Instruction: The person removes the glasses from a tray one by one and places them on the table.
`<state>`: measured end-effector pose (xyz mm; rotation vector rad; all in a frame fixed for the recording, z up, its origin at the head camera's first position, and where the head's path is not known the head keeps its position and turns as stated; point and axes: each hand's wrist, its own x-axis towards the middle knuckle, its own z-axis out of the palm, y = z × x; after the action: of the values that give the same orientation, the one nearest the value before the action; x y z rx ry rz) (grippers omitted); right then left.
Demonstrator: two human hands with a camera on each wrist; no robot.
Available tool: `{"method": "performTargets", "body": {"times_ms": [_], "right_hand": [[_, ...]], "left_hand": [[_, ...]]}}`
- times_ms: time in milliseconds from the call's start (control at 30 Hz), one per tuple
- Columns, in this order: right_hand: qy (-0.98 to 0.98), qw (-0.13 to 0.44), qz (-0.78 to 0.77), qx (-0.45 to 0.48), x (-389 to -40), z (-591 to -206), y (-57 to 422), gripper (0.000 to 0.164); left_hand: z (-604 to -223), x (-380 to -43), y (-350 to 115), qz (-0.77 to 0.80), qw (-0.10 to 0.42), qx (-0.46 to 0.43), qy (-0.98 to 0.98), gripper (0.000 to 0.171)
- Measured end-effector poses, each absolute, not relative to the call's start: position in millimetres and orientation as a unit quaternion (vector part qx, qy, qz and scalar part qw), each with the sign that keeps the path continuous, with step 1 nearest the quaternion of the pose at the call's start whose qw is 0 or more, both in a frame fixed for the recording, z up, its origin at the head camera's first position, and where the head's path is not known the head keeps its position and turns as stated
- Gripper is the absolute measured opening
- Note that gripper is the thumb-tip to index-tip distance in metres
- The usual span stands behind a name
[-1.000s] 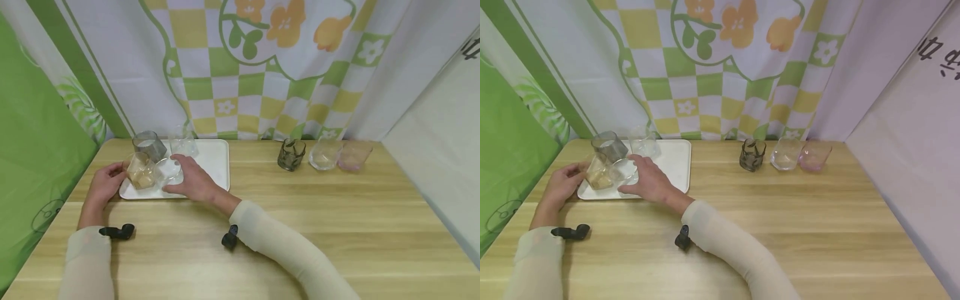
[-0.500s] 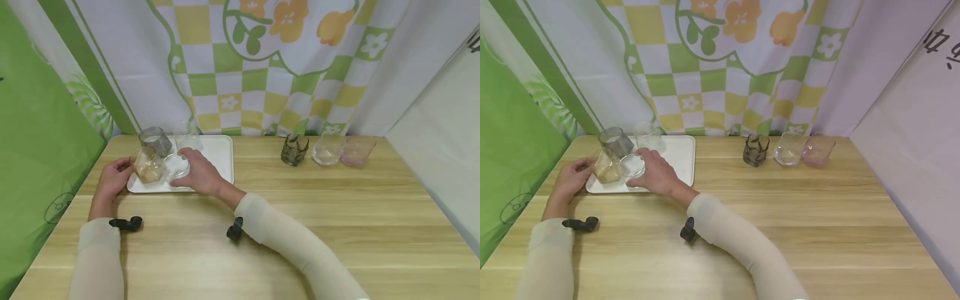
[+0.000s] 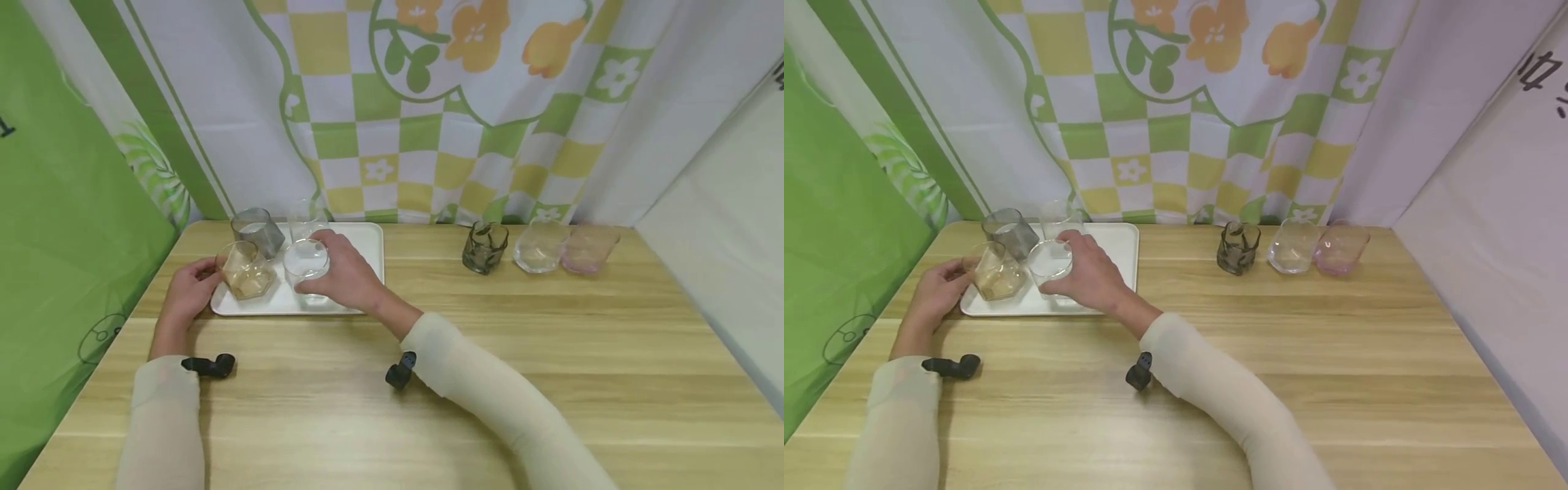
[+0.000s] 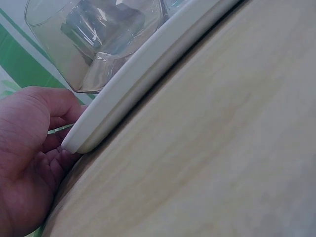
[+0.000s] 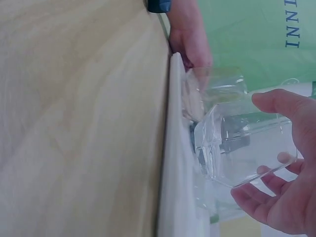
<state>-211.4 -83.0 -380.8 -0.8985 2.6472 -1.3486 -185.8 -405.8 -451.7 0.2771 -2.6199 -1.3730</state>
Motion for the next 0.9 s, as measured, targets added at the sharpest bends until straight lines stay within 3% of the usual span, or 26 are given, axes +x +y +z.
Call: {"method": "performTargets", "body": {"times_ms": [900], "right_hand": [[0.861,0.006,-0.445,-0.248,-230.2,-370.6,-12.3,0.081]], "left_hand": [[-449.9,-185.6,-404.6,-0.449,0.089,0.093,-0.884,0.045]]}}
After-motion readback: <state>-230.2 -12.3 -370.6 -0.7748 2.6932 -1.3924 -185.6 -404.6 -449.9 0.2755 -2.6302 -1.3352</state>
